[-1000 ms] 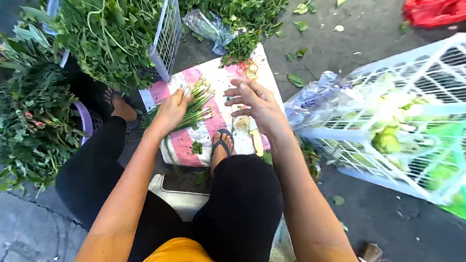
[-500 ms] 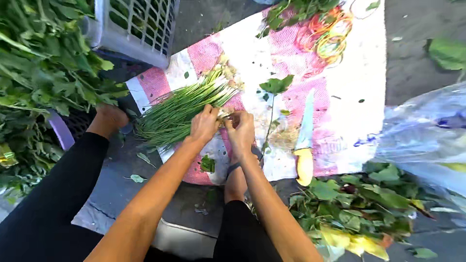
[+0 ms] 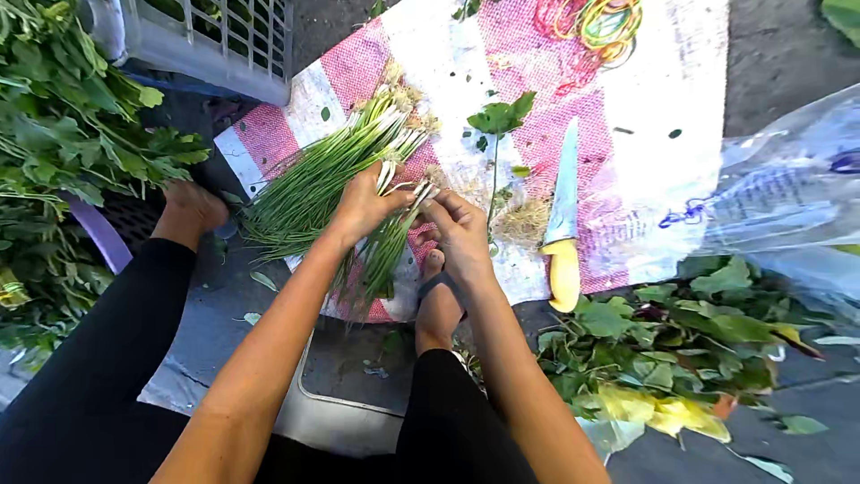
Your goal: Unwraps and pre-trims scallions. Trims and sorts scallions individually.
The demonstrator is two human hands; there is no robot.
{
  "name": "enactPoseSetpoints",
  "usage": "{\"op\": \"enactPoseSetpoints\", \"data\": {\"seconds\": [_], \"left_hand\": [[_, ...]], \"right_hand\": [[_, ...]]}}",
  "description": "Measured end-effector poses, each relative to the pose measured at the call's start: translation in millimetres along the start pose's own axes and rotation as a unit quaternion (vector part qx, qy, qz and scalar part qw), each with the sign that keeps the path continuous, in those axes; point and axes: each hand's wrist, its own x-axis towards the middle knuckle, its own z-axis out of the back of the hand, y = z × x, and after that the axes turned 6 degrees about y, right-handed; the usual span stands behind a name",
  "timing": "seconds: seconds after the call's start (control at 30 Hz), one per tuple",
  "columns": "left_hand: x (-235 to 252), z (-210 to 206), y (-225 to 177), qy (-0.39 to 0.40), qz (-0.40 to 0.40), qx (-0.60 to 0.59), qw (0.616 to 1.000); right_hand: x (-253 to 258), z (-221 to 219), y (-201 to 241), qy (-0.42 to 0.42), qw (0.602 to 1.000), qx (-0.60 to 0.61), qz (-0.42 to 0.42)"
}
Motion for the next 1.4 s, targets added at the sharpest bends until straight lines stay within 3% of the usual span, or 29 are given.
{"op": "enactPoseSetpoints", "data": {"seconds": [0.37,0.5,0.7,0.87,0.93,1.03,1.17,1.4], "left_hand": [[-1,-23,24,-0.006,0.005,-0.120,0.993],[-7,-24,21,-0.045,-0.007,-0.022,0.999],[-11,-25,22,-0.020,0.008,0.096,0.995],[-15,-8,20,-0.032,0.046,0.188,0.981],[-16,5,20,-0.049,0.041,0.211,0.975],[-18,17,21,-0.011,0.017,0.049,0.999],[-15,9,15,0.080,0.043,-0.214,0.973],[-12,-5,21,0.060,0.076,-0.283,0.954]], "right_hand": [[6,3,-13,-0.016,0.997,0.047,-0.064],[6,3,-13,-0.028,0.997,0.033,-0.070],[4,1,-14,-0.020,0.999,-0.001,-0.045],[6,13,-26,-0.089,0.965,-0.238,-0.063],[10,24,-31,-0.115,0.956,-0.258,-0.084],[9,27,-28,-0.107,0.979,-0.143,-0.093],[2,21,-27,-0.076,0.978,-0.184,-0.057],[2,14,-18,-0.109,0.923,-0.367,0.048]]}}
